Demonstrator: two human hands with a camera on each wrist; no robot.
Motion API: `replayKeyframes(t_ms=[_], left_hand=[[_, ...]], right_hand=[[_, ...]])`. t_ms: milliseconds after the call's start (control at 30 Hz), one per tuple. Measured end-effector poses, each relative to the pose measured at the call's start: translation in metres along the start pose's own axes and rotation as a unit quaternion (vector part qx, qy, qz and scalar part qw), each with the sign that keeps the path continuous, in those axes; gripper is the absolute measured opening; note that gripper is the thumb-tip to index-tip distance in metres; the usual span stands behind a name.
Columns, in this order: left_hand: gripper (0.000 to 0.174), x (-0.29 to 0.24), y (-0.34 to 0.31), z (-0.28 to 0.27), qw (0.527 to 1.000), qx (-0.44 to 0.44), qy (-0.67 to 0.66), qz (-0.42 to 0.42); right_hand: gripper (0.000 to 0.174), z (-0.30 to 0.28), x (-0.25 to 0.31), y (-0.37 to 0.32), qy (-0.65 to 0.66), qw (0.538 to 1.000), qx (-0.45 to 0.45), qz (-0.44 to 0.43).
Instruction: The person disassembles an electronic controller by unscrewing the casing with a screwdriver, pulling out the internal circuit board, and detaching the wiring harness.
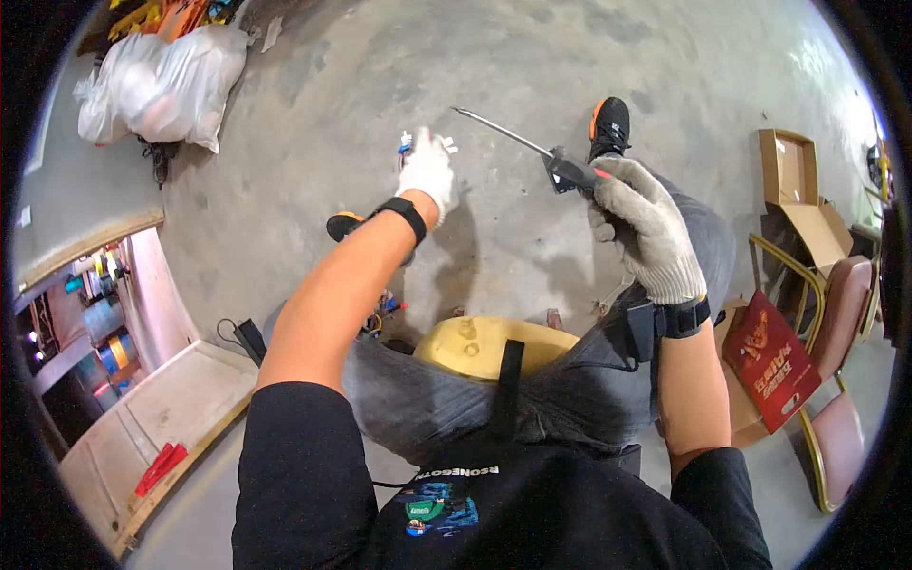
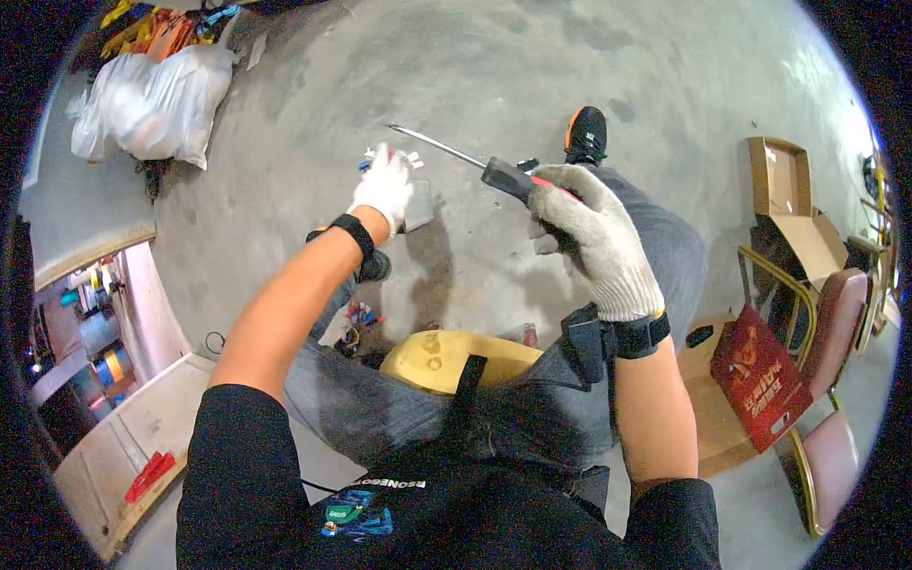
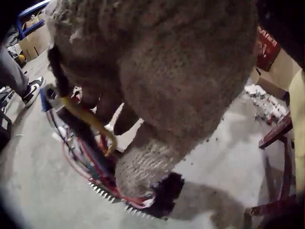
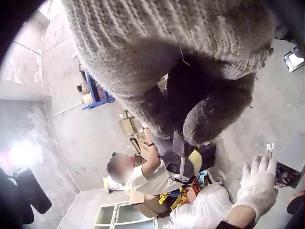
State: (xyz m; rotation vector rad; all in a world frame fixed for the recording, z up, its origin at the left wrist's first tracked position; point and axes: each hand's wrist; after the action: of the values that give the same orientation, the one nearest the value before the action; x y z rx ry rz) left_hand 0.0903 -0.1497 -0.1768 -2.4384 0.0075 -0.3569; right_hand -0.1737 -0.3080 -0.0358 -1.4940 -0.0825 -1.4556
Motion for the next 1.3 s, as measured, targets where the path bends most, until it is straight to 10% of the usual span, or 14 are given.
replayKeyframes(t_ms=[133, 500, 700, 967, 1100, 1233, 1300], left_hand=[[0.038, 0.019, 0.021, 0.006, 0.983, 0.148, -0.006, -0.112], [0.028, 0.067, -0.013, 0.023, 0.964, 0.116, -0.188, -0.15], [0.045, 0.075, -0.039, 0.051, 0.842, 0.199, -0.468, -0.182], [0.044, 0.045, -0.062, 0.038, 0.8, 0.149, -0.547, -0.195], [0.092, 0.044, -0.073, 0.045, 0.878, -0.004, -0.424, -0.222], [0.112, 0.064, -0.069, 0.04, 0.745, 0.201, -0.599, -0.213], [0.115, 0.066, -0.064, 0.05, 0.765, 0.21, -0.574, -0.202]], right_hand=[[0.041, -0.003, 0.005, -0.002, -0.013, 1.0, -0.008, 0.014], [0.039, 0.001, 0.007, 0.002, -0.03, 0.999, -0.009, 0.005], [0.039, 0.008, 0.007, 0.003, -0.005, 1.0, -0.007, 0.027], [0.039, 0.022, 0.005, 0.006, -0.029, 0.999, -0.014, 0.018], [0.038, 0.025, 0.001, 0.009, -0.059, 0.998, 0.002, 0.013], [0.038, 0.026, -0.002, 0.013, -0.042, 0.999, 0.013, 0.017], [0.038, 0.025, -0.004, 0.014, -0.038, 0.999, 0.003, 0.02]])
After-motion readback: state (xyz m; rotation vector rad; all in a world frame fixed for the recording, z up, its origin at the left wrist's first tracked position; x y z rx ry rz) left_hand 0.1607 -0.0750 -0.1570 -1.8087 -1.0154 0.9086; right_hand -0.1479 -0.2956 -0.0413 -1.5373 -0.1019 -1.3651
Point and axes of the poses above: each hand's wrist, its own y-axis towards the middle knuckle, its own z-axis out of the palm, x = y × z, and after that the axes turned 8 degrees about -y, right-handed
